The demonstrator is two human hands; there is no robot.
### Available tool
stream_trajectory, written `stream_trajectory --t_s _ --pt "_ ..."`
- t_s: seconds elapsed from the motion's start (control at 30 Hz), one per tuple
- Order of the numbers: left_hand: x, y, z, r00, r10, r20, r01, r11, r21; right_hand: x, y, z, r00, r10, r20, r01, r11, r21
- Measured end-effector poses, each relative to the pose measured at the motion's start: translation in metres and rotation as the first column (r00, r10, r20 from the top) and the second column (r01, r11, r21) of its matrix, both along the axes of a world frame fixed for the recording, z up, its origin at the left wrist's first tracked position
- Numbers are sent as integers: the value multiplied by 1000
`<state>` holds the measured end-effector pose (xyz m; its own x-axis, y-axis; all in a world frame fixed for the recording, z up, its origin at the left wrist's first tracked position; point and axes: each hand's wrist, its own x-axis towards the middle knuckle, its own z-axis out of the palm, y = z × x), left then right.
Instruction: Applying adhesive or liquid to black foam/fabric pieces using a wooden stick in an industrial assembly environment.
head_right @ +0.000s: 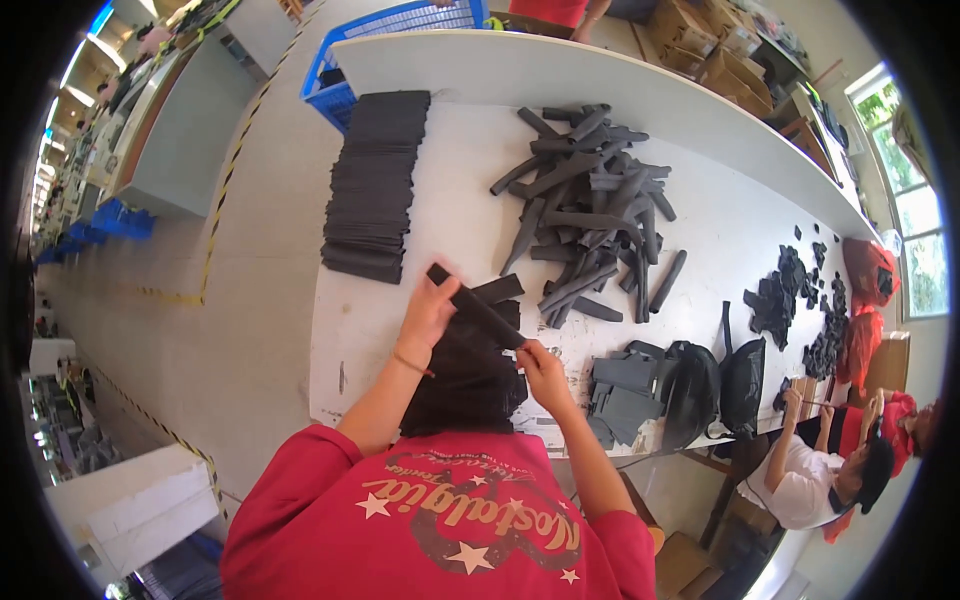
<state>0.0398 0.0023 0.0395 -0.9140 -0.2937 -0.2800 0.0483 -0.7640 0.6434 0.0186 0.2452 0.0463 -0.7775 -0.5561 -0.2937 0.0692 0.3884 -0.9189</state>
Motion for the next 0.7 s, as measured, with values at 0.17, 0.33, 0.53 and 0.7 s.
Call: stream_trajectory --t_s 0.17,0.33,0.53,0.7 --pt "7 56 -18 984 92 155 -148 904 401 23 -64 10 952 -118 -282 136 990 44" --pt "0 35 -1 932 256 255 -336 874 350 65 -29 5 946 -52 -321 112 979 173" --pt "0 29 -1 934 192 302 -251 953 170 91 23 37 994 38 -99 -8 958 288" --pt "-5 54 5 926 103 363 -210 940 270 96 65 51 995 62 -83 -35 954 298"
